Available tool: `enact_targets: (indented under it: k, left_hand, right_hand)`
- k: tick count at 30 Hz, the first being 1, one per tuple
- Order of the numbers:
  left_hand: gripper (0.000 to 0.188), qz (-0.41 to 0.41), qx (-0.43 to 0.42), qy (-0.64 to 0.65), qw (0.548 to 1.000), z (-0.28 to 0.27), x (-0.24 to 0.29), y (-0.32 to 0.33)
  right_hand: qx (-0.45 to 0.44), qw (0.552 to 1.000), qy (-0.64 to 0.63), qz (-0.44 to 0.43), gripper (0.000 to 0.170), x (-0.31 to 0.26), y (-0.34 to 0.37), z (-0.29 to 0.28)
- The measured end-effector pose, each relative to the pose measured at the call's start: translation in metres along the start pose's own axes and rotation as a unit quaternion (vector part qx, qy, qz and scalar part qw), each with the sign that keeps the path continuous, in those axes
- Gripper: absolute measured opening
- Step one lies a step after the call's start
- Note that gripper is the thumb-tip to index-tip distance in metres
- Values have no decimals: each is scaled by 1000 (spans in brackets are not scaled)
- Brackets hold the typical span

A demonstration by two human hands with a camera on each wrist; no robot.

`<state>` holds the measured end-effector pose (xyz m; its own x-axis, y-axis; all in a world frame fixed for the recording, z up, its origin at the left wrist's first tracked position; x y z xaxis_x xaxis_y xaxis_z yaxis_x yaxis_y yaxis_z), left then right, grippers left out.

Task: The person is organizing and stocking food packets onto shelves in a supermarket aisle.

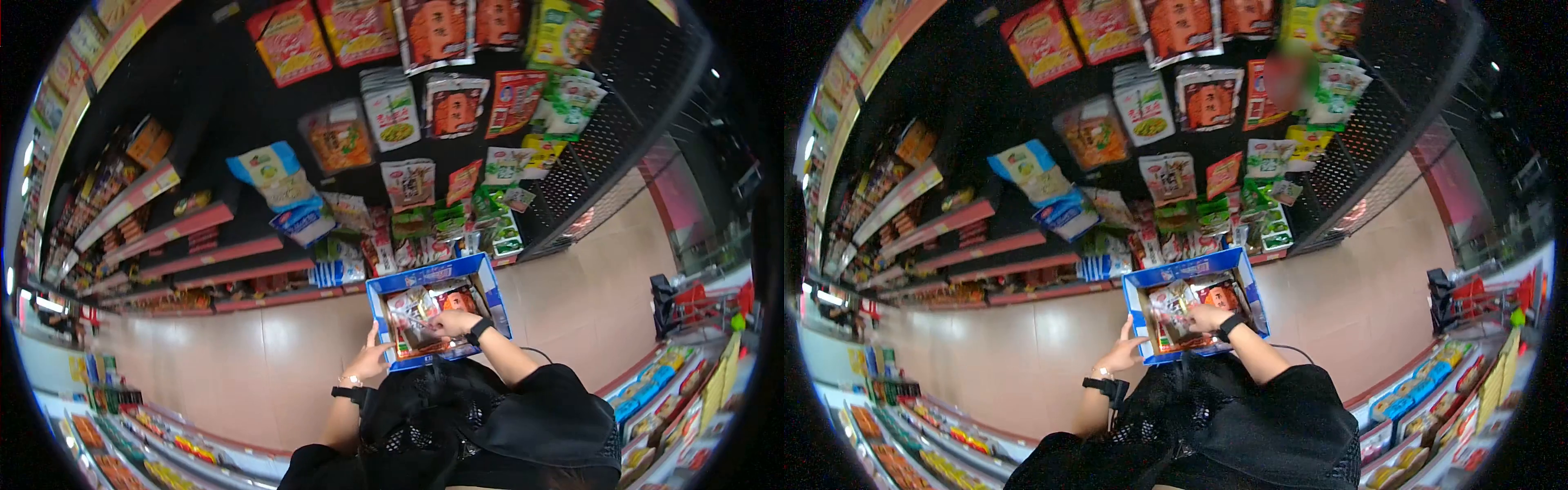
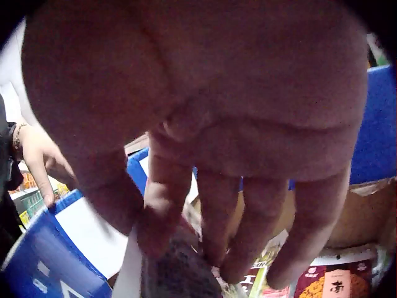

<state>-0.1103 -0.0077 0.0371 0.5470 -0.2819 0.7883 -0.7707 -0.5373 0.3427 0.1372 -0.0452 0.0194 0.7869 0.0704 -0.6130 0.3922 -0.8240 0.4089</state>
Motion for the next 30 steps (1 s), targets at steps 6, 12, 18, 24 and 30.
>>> enact_targets:
  k: [6,12,18,24,30]
  left_hand:
    - [51,-67,-38,-233,969,-9,44,-10]
    - [43,115,11,518,848,-40,130,-24]
    - [47,105,-49,500,858,-50,143,-22]
    - [48,148,108,439,880,-65,138,-8]
    - [27,23,253,371,893,-92,82,10]
  right_hand:
    - [291,933,-196,-80,8,-45,80,-47]
    - [438,736,-506,-105,13,-91,118,-67]
    - [468,675,-556,-125,13,-106,103,-63]
    - [368,778,-509,-6,10,-121,99,-78]
    - [399,823,-403,10,9,-70,75,-60]
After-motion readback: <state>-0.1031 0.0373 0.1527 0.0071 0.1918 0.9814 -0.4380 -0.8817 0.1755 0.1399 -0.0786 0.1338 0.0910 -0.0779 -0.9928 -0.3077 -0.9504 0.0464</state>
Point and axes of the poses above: each hand's wrist, its own y-axis away from the middle knuckle, its own z-axis out of the palm, x = y × z, the point moved 2 cm from there along -y, towards the middle knuckle, and after that the axes turned 4 degrees about y, right-handed, at the moved point
